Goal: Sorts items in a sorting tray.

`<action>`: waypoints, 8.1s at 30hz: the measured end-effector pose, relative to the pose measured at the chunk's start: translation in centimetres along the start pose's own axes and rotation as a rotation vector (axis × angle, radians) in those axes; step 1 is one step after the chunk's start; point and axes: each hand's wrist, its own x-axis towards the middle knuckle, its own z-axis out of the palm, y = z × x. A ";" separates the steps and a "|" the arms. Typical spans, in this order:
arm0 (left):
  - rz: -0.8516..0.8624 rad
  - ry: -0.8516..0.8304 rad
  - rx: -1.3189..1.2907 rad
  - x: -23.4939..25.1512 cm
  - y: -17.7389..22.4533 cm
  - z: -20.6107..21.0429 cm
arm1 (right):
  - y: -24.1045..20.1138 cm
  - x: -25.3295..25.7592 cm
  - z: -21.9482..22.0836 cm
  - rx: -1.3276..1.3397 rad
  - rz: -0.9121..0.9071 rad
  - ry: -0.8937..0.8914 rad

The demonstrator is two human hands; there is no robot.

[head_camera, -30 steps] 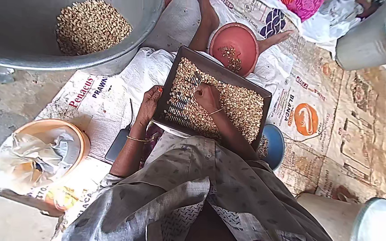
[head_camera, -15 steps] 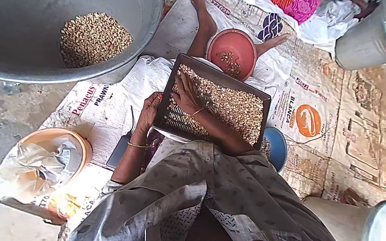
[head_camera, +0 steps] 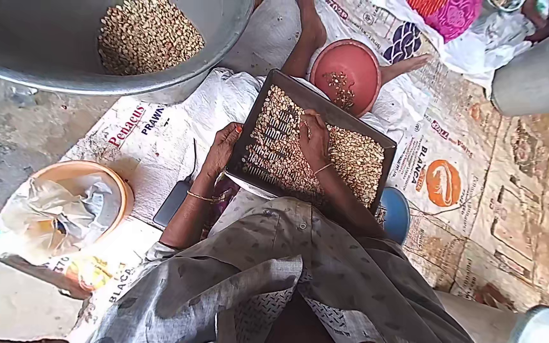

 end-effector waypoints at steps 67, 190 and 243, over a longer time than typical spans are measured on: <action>0.127 -0.014 0.290 0.2 0.3 -0.5 | -3.8 9.2 3.9 -0.211 0.010 -0.421; 0.055 -0.023 0.220 0.3 0.8 -0.5 | -2.9 4.0 0.0 -0.146 0.100 -0.560; 0.062 -0.026 0.183 0.5 0.3 -0.6 | -1.6 9.7 1.4 0.651 0.372 0.075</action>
